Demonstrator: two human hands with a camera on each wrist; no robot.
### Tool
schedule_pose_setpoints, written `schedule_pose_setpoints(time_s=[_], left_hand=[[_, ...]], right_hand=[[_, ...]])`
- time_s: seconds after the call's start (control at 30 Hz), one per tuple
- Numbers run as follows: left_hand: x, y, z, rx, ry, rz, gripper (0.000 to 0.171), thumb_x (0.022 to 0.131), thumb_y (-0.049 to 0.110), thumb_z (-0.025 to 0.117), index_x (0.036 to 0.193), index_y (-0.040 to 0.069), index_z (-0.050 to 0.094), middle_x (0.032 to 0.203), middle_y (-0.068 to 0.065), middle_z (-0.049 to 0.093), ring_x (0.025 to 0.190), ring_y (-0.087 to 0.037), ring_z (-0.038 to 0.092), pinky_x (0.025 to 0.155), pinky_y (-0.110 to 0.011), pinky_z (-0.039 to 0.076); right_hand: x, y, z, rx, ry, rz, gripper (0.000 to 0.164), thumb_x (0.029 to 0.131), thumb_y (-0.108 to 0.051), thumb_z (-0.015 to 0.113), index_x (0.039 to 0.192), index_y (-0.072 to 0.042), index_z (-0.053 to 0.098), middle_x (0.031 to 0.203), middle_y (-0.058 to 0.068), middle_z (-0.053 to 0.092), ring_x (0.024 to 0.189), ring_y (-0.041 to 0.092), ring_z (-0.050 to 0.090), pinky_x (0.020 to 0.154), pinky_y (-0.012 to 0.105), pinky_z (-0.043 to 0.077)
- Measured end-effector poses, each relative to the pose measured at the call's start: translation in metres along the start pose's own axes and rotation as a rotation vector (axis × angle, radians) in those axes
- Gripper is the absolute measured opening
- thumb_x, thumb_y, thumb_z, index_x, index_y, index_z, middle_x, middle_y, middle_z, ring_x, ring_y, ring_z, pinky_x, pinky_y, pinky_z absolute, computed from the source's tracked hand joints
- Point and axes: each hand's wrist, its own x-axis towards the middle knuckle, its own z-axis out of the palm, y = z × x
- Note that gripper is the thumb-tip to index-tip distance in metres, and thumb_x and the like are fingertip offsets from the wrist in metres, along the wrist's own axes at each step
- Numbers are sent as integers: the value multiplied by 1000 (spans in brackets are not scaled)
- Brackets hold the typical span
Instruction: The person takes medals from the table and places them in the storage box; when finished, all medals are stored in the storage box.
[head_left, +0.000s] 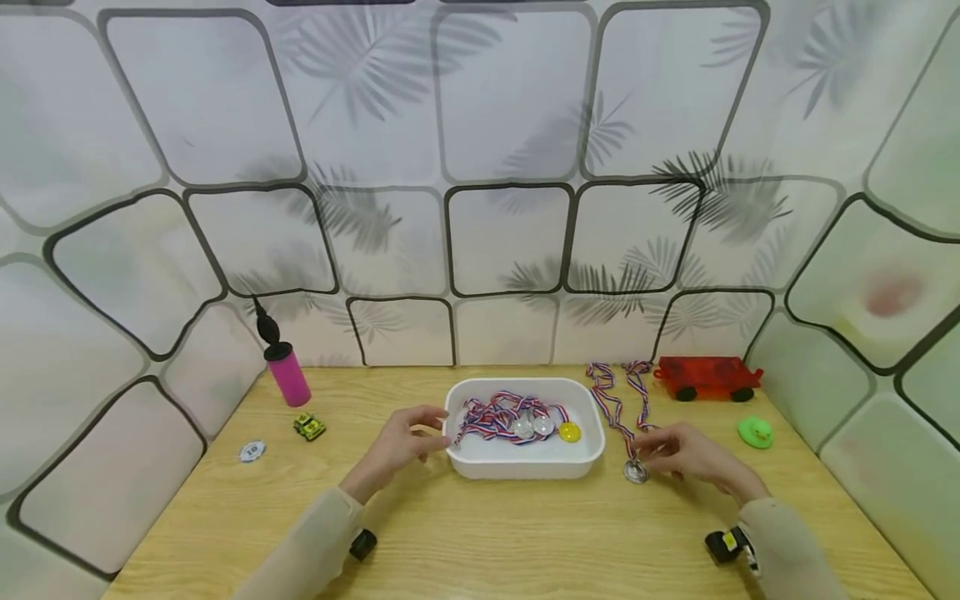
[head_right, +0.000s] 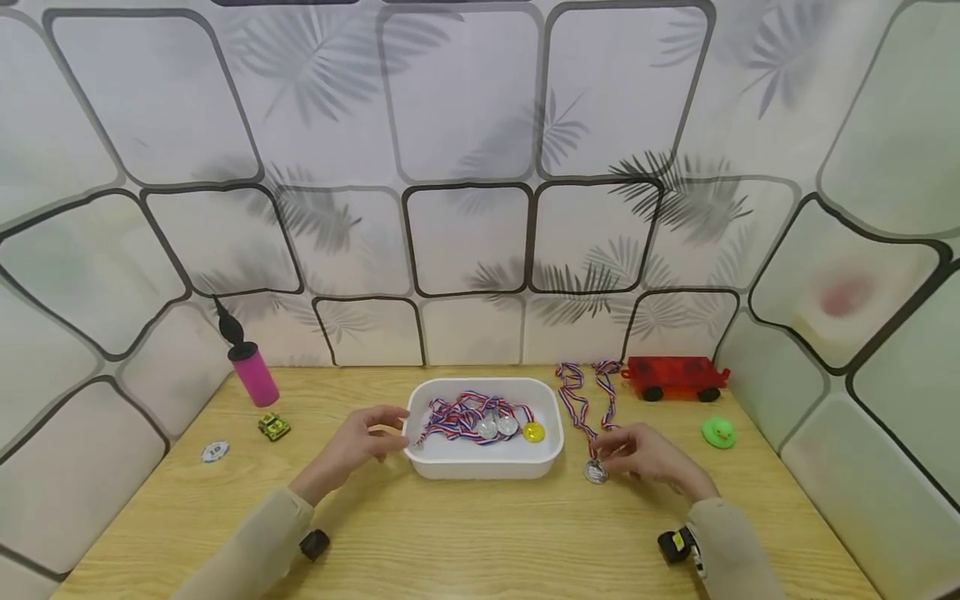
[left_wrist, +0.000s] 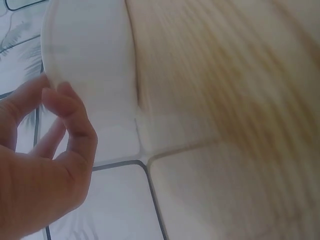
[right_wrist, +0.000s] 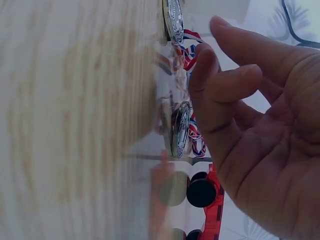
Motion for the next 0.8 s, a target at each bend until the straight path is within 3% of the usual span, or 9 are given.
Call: schedule_pose_setpoints(time_s=[0.2, 0.37, 0.7, 0.8], left_hand=[[1, 1, 2, -24, -22, -35, 48, 82, 1, 73, 128, -6, 58, 112, -27, 60, 72, -19, 67, 55, -24, 52], [4, 3, 2, -13, -21, -39, 46, 82, 0, 73, 126, -4, 60, 108, -22, 61, 68, -16, 67, 53, -24, 51], [2, 5, 0, -11, -33, -51, 47, 83, 0, 73, 127, -6, 58, 109, -23, 59, 70, -15, 67, 55, -23, 52], [2, 5, 1, -20, -26, -53, 47, 82, 0, 73, 127, -6, 58, 108, -22, 59, 70, -15, 66, 55, -24, 53]], right_hand=[[2, 0, 2, -80, -34, -47, 39, 86, -11, 73, 121, 3, 66, 110, 18, 69, 67, 6, 54, 48, 20, 45], [8, -3, 6, -109, -54, -53, 40, 82, -10, 77, 119, 4, 67, 108, 16, 67, 61, 6, 49, 47, 18, 43], [16, -7, 18, -246, -52, -114, 35, 75, -10, 80, 107, 0, 71, 101, 7, 71, 84, 8, 56, 70, 20, 48], [18, -9, 20, -246, -48, -117, 32, 74, -10, 81, 104, -3, 71, 96, 5, 69, 84, 10, 56, 70, 20, 48]])
